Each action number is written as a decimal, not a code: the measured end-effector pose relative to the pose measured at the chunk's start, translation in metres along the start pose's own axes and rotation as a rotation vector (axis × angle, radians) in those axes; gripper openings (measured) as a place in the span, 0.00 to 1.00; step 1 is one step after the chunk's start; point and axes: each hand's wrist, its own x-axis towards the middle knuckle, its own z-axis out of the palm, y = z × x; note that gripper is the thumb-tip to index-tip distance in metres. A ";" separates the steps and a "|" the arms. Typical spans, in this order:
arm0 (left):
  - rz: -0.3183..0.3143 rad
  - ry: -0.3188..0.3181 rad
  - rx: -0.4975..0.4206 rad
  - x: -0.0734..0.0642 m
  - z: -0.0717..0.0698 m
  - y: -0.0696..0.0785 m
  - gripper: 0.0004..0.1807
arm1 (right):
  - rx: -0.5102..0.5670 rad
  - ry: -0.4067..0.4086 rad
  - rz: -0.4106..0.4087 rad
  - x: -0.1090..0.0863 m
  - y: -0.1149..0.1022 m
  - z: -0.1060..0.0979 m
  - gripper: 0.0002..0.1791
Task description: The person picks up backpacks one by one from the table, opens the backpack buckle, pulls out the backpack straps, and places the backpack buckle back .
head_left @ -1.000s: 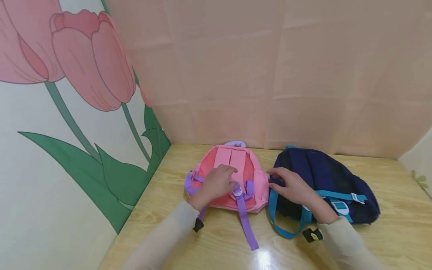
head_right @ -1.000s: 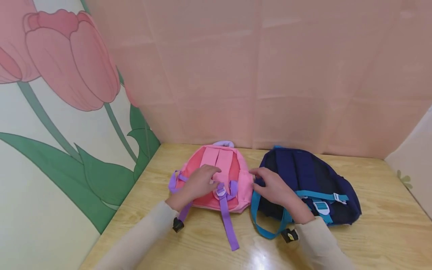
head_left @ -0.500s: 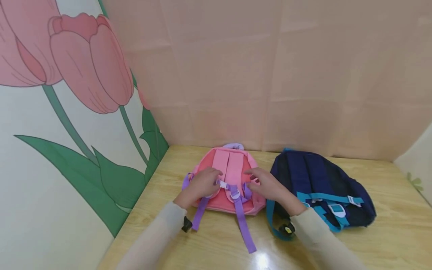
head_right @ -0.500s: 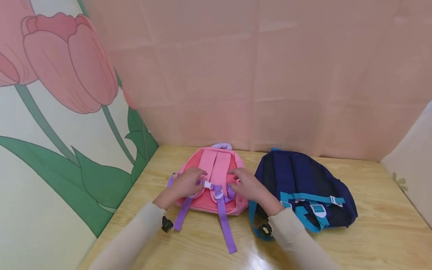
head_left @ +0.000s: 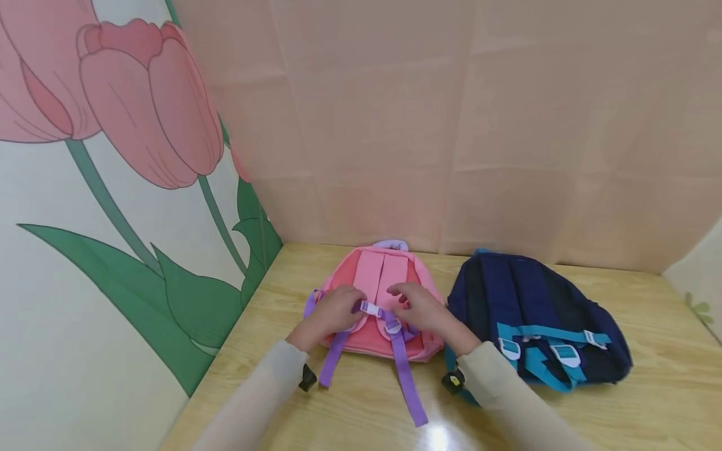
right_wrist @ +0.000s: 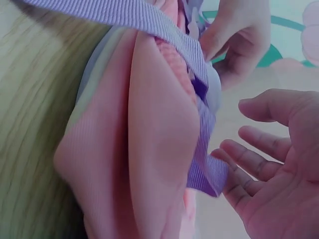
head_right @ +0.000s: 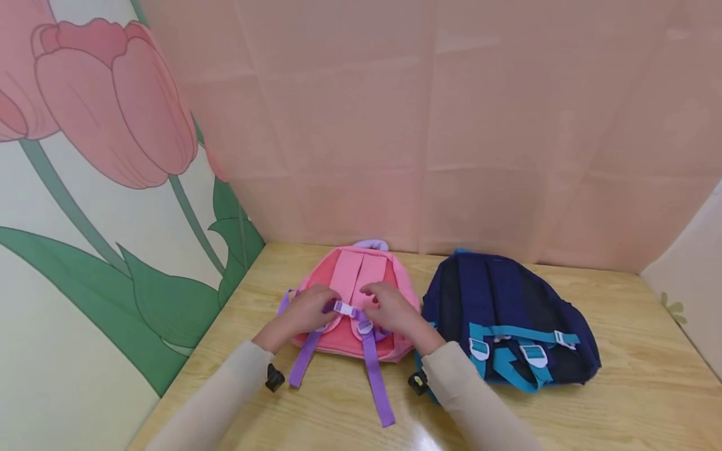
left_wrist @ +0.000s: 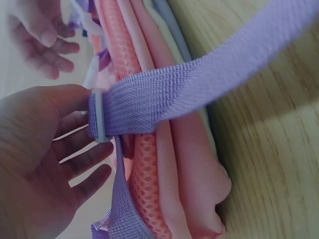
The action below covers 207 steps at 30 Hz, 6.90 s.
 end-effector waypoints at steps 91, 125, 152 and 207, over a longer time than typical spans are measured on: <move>0.104 -0.061 -0.046 0.004 0.008 -0.015 0.05 | -0.016 -0.007 0.128 0.021 -0.004 0.044 0.08; 0.118 -0.046 -0.001 -0.006 -0.001 -0.016 0.12 | -0.041 -0.081 0.107 0.025 -0.006 0.031 0.09; 0.095 -0.025 -0.036 -0.007 0.002 -0.022 0.13 | -0.006 -0.020 0.051 0.034 -0.022 0.044 0.17; 0.009 0.033 -0.166 -0.007 0.010 -0.031 0.12 | 0.075 -0.024 0.060 0.035 -0.021 0.048 0.09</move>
